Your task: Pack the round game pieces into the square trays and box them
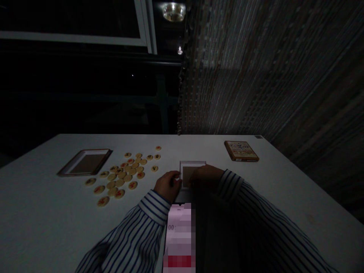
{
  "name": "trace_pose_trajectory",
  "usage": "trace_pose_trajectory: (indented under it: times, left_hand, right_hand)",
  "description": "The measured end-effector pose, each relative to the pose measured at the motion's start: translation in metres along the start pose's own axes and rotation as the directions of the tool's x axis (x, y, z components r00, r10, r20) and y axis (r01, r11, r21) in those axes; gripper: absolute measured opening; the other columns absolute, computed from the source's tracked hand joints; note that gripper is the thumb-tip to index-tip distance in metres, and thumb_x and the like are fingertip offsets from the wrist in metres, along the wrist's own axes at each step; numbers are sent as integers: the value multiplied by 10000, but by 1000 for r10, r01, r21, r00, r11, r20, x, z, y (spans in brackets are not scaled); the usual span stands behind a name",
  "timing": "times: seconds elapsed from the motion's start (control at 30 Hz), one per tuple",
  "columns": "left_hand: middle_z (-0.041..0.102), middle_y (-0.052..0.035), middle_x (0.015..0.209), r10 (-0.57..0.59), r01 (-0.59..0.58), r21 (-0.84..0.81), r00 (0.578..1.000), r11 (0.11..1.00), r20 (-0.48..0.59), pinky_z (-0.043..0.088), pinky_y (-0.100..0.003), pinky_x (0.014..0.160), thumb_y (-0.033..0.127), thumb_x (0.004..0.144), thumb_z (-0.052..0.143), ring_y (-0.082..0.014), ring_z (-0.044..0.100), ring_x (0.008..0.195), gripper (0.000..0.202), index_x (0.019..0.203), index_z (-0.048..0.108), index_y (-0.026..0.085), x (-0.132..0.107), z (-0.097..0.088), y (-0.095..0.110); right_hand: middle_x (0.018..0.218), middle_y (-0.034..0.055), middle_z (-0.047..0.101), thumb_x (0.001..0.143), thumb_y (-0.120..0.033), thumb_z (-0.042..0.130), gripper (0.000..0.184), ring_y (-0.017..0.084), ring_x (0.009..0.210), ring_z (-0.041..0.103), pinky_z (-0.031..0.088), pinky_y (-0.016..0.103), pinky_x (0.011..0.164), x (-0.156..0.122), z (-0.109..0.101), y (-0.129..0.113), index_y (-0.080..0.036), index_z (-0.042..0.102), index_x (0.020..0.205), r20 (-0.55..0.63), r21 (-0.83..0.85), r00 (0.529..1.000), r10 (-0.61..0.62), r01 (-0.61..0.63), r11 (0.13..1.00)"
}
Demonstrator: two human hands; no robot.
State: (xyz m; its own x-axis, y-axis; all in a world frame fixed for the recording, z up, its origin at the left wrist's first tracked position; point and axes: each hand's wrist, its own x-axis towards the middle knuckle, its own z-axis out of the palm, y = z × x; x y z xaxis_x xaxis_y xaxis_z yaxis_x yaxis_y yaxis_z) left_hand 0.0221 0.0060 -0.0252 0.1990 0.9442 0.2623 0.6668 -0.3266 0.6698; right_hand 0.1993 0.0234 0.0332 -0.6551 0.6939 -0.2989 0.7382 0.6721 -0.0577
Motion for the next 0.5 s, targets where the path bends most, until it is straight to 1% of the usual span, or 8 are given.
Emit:
trace_pose_trajectory:
  times: [0.1,0.2,0.33,0.5]
  left_hand:
    - [640,-37,812,3,-3,4,1000,1000,4,468,-259,651,203,675,501,-136,591,681,245,904,575,159,0,-1,1]
    - [640,-37,805,2,-2,1,1000,1000,4,469,-256,640,210,677,501,-136,591,670,244,902,578,156,0,-1,2]
    - [637,-33,802,-1,1,2,1000,1000,2,466,-251,644,206,676,501,-130,587,659,245,904,577,160,0,-1,2]
    - [635,-38,822,10,-10,1,1000,1000,16,460,-252,658,195,675,502,-129,583,678,254,916,570,154,0,-1,1]
  right_hand:
    - [947,23,638,746,-342,468,251,171,803,585,368,225,595,0,1,0,-264,615,934,-26,6,1000,1,0,1000]
    - [904,32,647,758,-380,438,269,174,791,588,367,230,591,-2,0,1,-250,627,900,-24,4,1000,8,-8,1000]
    - [860,27,654,756,-402,428,278,169,761,590,360,233,579,-7,-2,4,-263,636,877,-35,6,998,46,-46,999]
    - [827,27,658,725,-371,468,249,159,722,588,351,225,559,-11,-6,6,-262,646,862,13,6,995,100,-100,995]
